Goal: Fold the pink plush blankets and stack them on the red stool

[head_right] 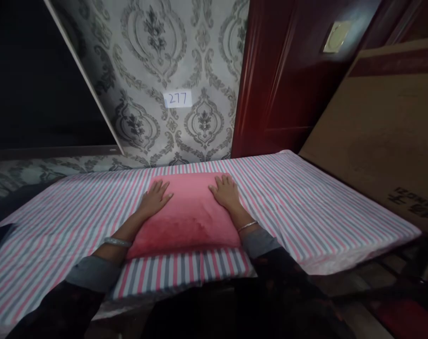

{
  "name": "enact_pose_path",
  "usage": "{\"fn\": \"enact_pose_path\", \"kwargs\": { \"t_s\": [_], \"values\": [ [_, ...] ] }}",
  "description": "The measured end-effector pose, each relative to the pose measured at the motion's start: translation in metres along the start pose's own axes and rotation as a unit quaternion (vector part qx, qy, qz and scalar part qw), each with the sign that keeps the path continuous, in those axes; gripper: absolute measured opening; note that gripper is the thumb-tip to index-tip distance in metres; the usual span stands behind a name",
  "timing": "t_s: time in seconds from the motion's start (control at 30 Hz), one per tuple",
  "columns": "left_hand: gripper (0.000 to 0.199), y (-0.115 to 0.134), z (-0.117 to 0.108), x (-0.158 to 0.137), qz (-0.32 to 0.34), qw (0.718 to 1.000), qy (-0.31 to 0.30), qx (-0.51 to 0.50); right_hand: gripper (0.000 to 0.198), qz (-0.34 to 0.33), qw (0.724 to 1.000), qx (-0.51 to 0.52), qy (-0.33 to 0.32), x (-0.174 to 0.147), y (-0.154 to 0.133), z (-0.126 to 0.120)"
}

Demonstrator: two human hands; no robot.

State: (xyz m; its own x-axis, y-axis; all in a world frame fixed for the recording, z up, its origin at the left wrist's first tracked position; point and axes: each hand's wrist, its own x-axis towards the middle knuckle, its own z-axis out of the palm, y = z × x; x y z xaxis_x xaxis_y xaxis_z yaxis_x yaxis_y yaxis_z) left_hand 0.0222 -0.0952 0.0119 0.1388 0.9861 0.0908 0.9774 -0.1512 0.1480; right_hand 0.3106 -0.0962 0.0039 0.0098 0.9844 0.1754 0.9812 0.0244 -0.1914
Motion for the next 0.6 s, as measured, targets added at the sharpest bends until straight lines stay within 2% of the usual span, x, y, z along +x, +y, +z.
{"fn": "enact_pose_path", "kwargs": {
  "t_s": [0.2,0.37,0.5,0.6],
  "values": [
    [0.069,-0.011,0.006,0.010,0.009,0.999,-0.009,-0.043,0.056,-0.018,1.000,0.009,0.015,0.003,0.009,0.005],
    [0.068,-0.009,0.005,0.009,0.009,0.999,-0.022,-0.049,0.057,-0.012,1.000,0.010,0.003,0.001,0.007,0.001],
    [0.068,-0.003,-0.011,0.007,0.006,0.998,-0.045,-0.035,0.059,-0.010,0.999,0.006,-0.044,-0.006,0.005,-0.016],
    [0.068,0.005,-0.028,-0.008,0.009,0.998,-0.068,-0.010,0.059,-0.019,0.996,0.000,-0.082,-0.027,0.004,-0.033]
  ]
}}
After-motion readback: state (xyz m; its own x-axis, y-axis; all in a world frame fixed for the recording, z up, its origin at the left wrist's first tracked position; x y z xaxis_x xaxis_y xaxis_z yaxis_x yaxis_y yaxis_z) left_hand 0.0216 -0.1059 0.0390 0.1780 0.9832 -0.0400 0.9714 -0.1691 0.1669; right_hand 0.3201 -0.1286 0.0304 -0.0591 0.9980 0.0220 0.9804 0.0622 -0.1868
